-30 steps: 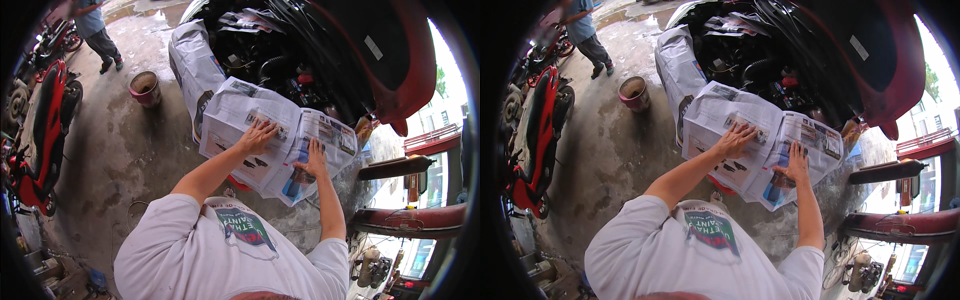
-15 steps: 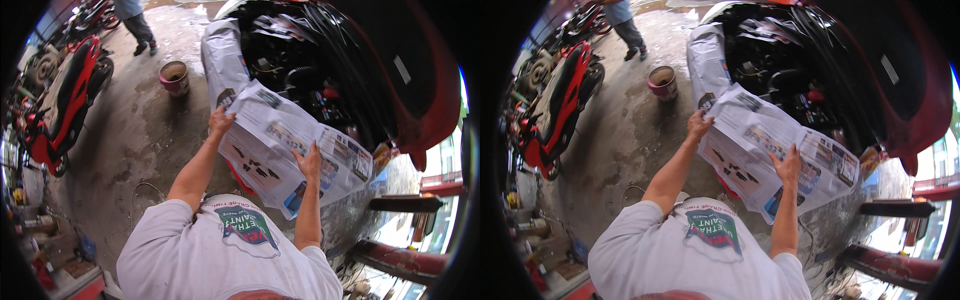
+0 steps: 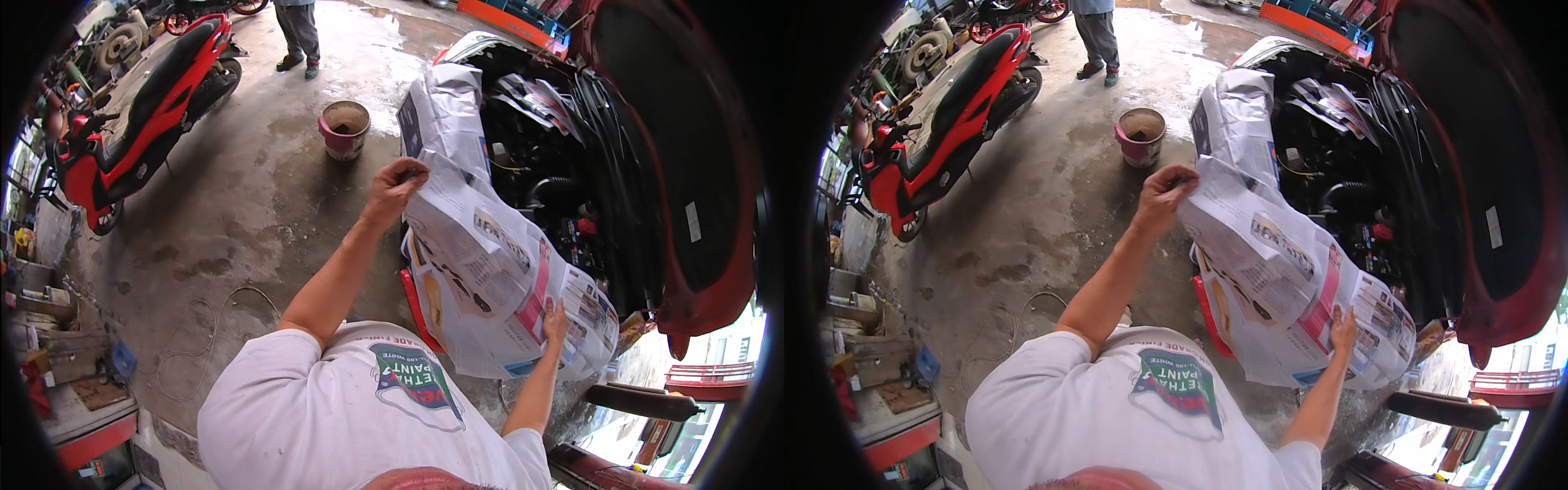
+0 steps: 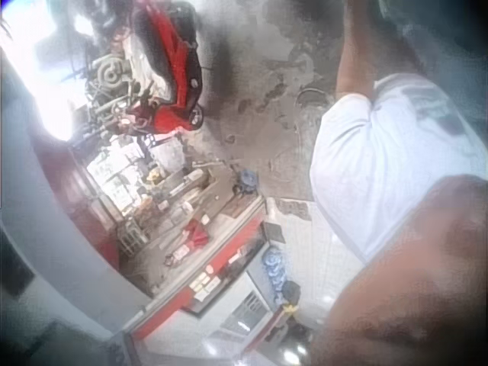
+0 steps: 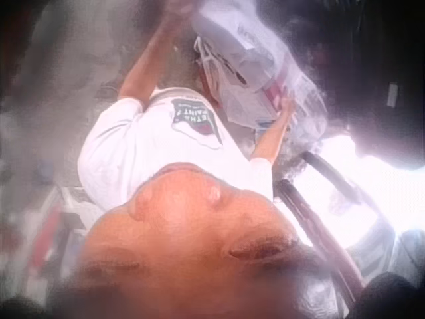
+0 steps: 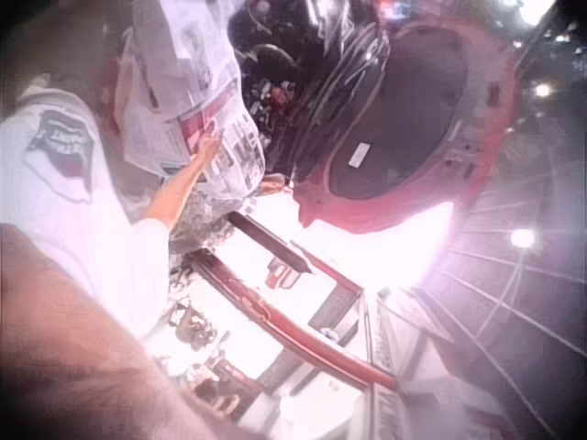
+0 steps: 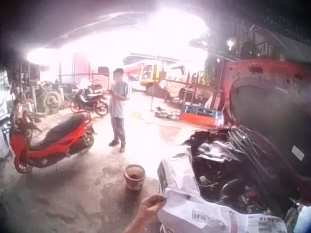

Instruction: The person unfolds and places multiple newspaper sheets over the open engine bay of a red car. They smooth the papers to cover the engine components and surrounding areas.

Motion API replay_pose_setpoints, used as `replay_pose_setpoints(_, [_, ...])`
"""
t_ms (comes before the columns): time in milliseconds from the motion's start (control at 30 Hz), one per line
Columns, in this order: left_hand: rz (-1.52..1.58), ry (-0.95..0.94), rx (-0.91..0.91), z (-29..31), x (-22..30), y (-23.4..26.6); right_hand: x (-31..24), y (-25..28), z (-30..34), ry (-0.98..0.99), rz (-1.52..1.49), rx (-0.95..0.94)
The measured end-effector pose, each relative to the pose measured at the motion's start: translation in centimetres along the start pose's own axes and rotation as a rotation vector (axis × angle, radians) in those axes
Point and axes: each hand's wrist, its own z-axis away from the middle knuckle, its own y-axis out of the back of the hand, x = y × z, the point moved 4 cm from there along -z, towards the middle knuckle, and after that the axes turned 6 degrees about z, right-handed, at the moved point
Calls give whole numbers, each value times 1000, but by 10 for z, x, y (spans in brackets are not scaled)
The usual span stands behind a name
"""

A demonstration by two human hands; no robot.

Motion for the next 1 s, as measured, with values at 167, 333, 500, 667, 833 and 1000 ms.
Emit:
replay_pose_setpoints(167, [-71, -96, 130, 0, 78, 102, 18, 9, -11, -137, 96, -12])
replay_pose_setpoints(333, [-312, -152, 354, 28, 167, 213, -31, 10, 7, -92, -13, 329])
replay_pose_setpoints(500, [-558, -244, 513, 63, 218, 296, -258, -12, 83, 36, -584, 102])
replay_pose_setpoints(667, [-353, -155, 544, 22, 186, 310, -421, -128, 110, -20, -1288, -722])
replay_pose_setpoints(833, [-238, -94, 435, -61, 166, 299, -547, -169, 10, -56, -1854, -1222])
replay_pose_setpoints(1000, [-165, 35, 246, -134, 185, 321, -652, -118, -98, 189, -1871, -1208])
